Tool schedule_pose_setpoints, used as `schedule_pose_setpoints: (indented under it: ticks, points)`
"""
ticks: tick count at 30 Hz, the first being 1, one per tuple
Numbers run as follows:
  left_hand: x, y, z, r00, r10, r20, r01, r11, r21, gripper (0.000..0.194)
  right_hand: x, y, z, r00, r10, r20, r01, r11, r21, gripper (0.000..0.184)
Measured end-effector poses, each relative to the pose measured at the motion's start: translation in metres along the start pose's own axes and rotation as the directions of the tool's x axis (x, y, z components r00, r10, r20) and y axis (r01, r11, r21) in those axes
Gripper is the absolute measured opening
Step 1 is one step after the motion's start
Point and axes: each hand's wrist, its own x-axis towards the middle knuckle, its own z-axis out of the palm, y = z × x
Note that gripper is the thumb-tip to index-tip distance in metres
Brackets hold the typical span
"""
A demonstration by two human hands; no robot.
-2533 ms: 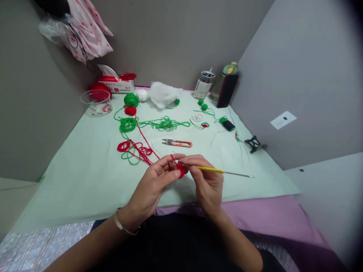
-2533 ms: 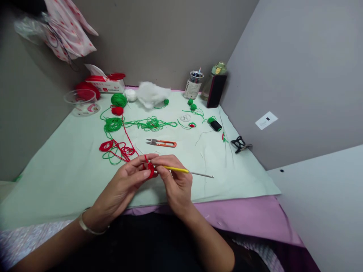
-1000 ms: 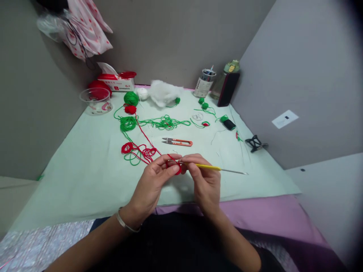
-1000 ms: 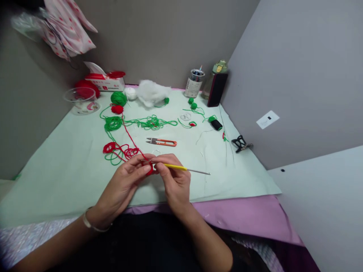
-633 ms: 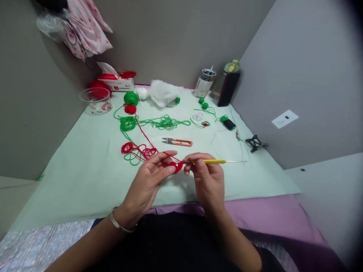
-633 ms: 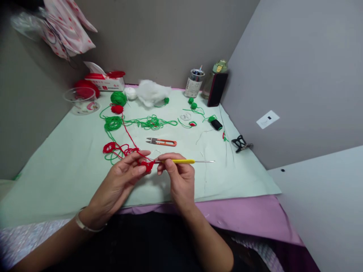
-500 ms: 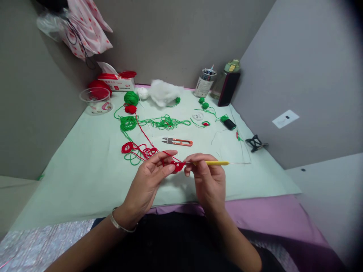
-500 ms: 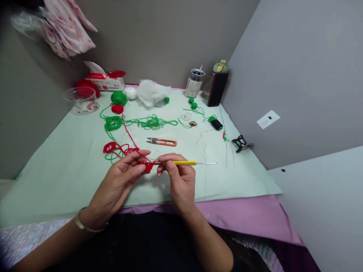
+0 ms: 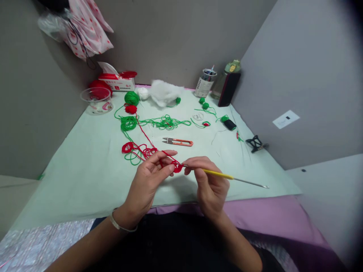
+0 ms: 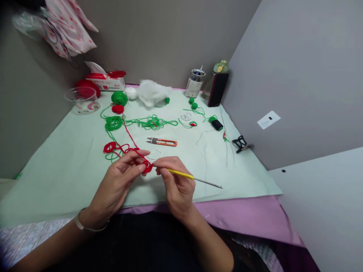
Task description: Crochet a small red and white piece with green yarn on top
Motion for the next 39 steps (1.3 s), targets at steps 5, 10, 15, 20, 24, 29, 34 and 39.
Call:
schedule_pose_setpoints:
  ticks: [5, 10, 15, 20, 24, 29, 34, 39]
  points:
    - [-0.0001, -0.0018, -0.0027, 0.999, 0.039, 0.014, -0.04, 0.996, 0.079, 0.026, -0.0019, 0.0001, -0.0006, 0.999, -0.029, 0.021, 0.03, 0.999, -0.023, 0.026]
    - [0.0003, -0.0025, -0.0045, 0.998, 0.059, 0.019, -0.061, 0.989, 0.135, 0.025, -0.0023, 0.0005, -0.0017, 0.998, -0.045, 0.041, 0.046, 0.999, -0.029, 0.026]
    - [-0.0004, -0.0005, -0.0037, 0.994, 0.105, 0.019, -0.106, 0.976, 0.192, 0.025, -0.0019, -0.0006, -0.0036, 0.994, -0.075, 0.081, 0.08, 0.995, -0.064, 0.025]
    - [-0.0012, 0.0043, -0.0014, 0.99, 0.141, 0.022, -0.142, 0.957, 0.251, 0.022, -0.0023, -0.0016, -0.0025, 0.991, -0.106, 0.079, 0.113, 0.989, -0.092, 0.026]
    - [-0.0022, 0.0057, 0.0009, 0.991, 0.13, 0.028, -0.133, 0.957, 0.257, 0.021, -0.0033, -0.0006, -0.0014, 0.989, -0.116, 0.09, 0.126, 0.987, -0.105, 0.027]
    - [-0.0029, 0.005, 0.001, 0.992, 0.117, 0.046, -0.124, 0.959, 0.254, 0.022, -0.0042, -0.0009, -0.0026, 0.99, -0.115, 0.083, 0.123, 0.987, -0.102, 0.027]
    - [-0.0033, 0.0045, -0.0025, 0.99, 0.126, 0.058, -0.137, 0.956, 0.258, 0.022, -0.0029, -0.0028, -0.0027, 0.998, -0.055, 0.018, 0.056, 0.998, -0.04, 0.025]
    - [-0.0028, 0.0039, -0.0022, 0.991, 0.123, 0.058, -0.133, 0.957, 0.257, 0.022, -0.0013, -0.0038, -0.0024, 0.999, -0.024, 0.036, 0.024, 1.0, -0.006, 0.024]
